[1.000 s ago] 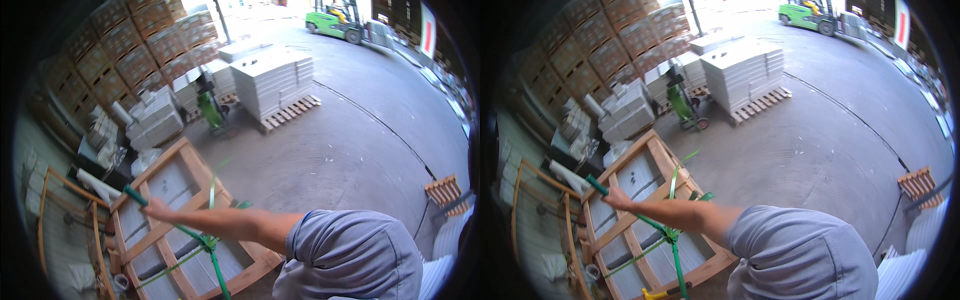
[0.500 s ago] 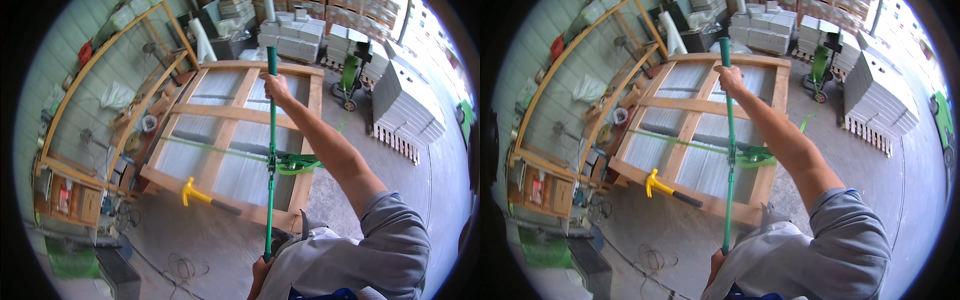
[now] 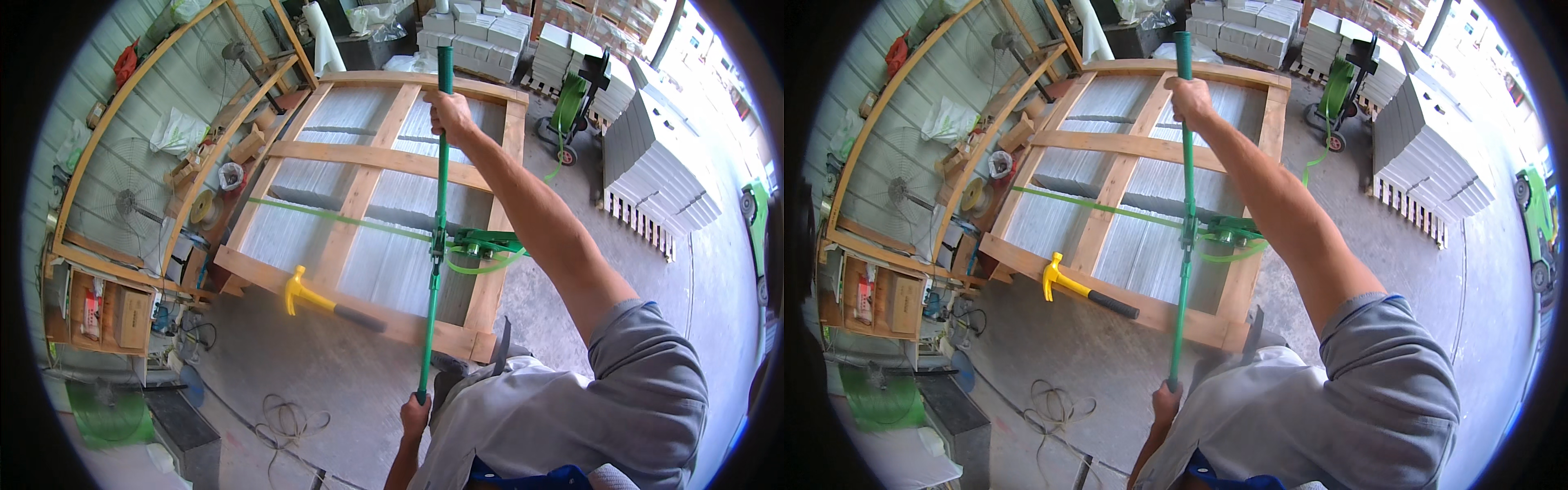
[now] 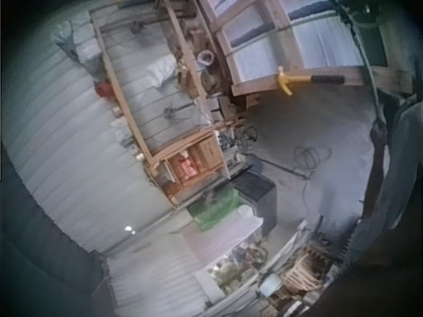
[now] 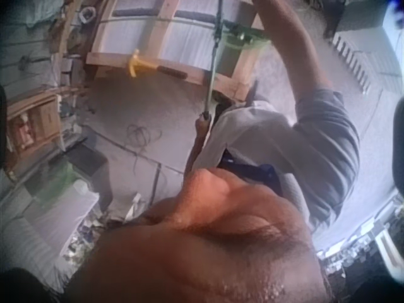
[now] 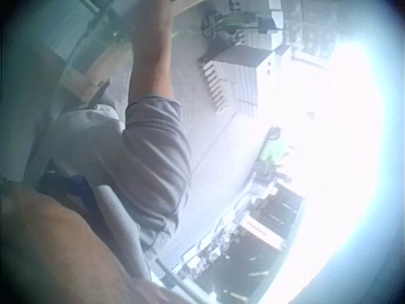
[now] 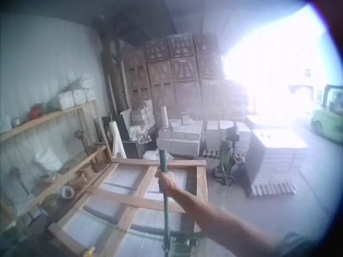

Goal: The person secures a wooden pallet with green straps using a manual tensioner and a strapping tool. They wrap the strap around the pallet, tension it, and fasten it, repeating the process for multiple straps.

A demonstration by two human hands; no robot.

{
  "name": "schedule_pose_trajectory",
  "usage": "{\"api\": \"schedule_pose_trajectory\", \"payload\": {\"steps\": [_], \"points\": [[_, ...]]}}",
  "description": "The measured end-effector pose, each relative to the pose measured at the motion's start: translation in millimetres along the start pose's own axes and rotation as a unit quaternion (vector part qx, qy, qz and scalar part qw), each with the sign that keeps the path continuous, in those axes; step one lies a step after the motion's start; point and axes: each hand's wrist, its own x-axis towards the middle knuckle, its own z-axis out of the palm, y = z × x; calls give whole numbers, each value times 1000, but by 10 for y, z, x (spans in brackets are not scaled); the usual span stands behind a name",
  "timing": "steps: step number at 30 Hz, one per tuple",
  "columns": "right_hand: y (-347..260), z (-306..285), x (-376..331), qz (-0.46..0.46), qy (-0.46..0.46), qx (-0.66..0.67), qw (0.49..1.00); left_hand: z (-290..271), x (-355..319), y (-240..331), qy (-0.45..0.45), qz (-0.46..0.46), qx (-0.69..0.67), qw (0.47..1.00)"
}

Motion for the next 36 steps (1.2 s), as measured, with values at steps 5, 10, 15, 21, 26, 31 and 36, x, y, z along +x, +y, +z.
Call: {"api": "schedule_pose_trajectory", "payload": {"steps": [5, 10, 15, 21, 26, 31, 36], "points": [[-182, 208, -417, 6, -36, 15, 999, 151, -187, -68, -27, -47, -50, 997], [-353, 819, -1194, -106, -172, -80, 976, 4, -489, 4, -17, -82, -109, 991], [261, 1429, -2202, -435, -263, -296, 809, -265, 54, 578, -16, -54, -252, 966], [2006, 958, -3040, -459, -479, -529, 530, -458, 830, 1262, -164, -66, -589, 788], [2658, 486, -2976, -497, -451, -458, 583, 76, 994, 1130, -186, -67, -615, 763], [2840, 173, -3095, -522, -399, -477, 584, 679, 1189, 851, -180, -148, -627, 744], [2714, -170, -3161, -349, -405, -449, 716, 800, 1035, 825, 13, 146, -120, 982]]}}
